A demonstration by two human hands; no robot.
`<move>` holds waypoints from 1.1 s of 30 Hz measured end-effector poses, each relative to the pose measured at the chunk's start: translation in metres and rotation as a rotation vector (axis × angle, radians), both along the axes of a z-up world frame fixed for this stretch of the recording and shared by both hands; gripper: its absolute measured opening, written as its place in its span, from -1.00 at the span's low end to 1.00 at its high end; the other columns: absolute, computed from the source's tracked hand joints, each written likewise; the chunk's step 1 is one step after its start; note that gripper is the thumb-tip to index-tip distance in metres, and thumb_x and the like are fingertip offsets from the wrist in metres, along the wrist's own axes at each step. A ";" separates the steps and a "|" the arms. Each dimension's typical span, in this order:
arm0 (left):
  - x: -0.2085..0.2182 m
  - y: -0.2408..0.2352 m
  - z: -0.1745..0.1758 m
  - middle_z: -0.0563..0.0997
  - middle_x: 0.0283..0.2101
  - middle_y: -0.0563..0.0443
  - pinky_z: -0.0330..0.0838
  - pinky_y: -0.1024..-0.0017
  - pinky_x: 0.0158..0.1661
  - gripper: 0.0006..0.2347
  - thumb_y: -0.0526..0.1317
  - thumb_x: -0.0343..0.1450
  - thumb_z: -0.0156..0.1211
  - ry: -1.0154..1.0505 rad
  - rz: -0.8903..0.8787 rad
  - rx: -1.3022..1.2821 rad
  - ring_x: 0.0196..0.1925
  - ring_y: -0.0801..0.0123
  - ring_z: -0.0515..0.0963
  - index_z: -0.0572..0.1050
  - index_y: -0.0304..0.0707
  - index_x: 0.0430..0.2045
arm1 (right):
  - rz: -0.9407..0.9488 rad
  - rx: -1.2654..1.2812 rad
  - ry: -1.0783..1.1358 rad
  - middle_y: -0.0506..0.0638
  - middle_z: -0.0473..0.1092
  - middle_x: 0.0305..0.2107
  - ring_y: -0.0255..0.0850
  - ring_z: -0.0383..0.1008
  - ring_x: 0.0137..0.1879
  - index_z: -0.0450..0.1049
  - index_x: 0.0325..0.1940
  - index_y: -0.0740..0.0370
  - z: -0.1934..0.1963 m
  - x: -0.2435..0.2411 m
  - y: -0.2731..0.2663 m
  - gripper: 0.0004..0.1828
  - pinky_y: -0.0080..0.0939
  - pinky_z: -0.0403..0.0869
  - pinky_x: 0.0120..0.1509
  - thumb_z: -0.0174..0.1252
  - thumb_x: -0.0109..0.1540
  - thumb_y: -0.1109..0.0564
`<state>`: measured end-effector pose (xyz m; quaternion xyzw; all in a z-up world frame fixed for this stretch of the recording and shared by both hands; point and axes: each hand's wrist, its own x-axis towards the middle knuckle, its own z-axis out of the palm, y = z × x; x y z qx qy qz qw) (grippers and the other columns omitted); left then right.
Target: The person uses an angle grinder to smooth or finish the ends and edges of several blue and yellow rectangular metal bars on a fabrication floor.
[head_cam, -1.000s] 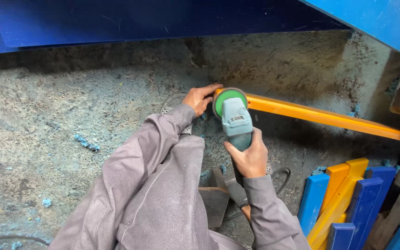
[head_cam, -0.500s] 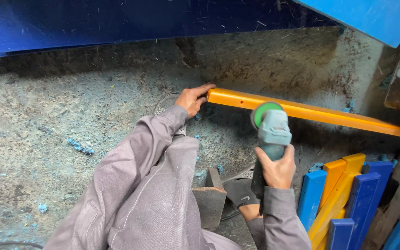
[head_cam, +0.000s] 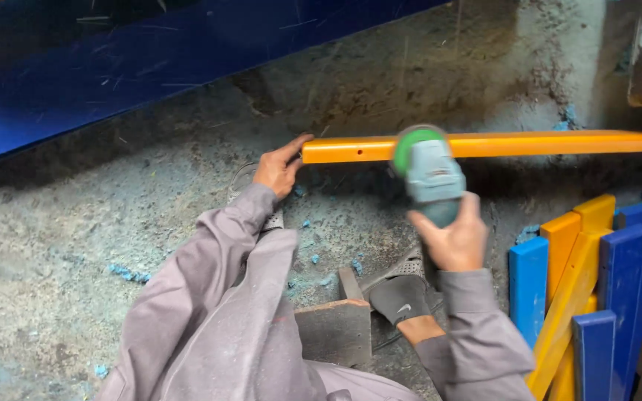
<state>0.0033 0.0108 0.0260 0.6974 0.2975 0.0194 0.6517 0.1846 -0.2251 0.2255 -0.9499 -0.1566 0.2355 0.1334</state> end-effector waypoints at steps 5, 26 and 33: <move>-0.003 -0.002 0.000 0.58 0.20 -0.18 0.44 0.34 0.20 -0.57 -0.41 0.43 0.12 0.009 -0.004 0.027 0.25 0.09 0.57 0.43 -0.08 0.23 | -0.105 0.039 -0.209 0.30 0.52 -0.10 0.08 0.55 -0.03 0.40 0.08 0.40 -0.012 0.080 -0.096 -0.29 0.03 0.49 0.07 0.54 0.10 -0.10; 0.060 0.041 0.070 0.60 0.03 -0.30 0.46 0.12 0.10 -0.36 -0.03 0.26 0.40 0.213 -0.836 0.661 0.12 -0.11 0.57 0.31 -0.11 0.25 | -0.947 2.018 0.380 0.06 0.28 -0.10 -0.14 0.35 0.01 0.24 0.09 0.30 0.173 0.110 -0.346 -0.64 -0.12 0.43 0.26 0.03 0.44 -0.06; 0.100 0.046 0.056 0.64 0.07 -0.17 0.52 0.23 0.11 -0.25 0.19 0.23 0.38 0.496 -1.094 0.683 0.12 0.04 0.64 0.27 -0.06 0.29 | -1.161 1.960 0.431 0.05 0.31 -0.15 -0.18 0.42 0.05 0.27 0.19 0.46 0.203 0.062 -0.281 -0.32 -0.18 0.48 0.21 0.23 0.35 -0.21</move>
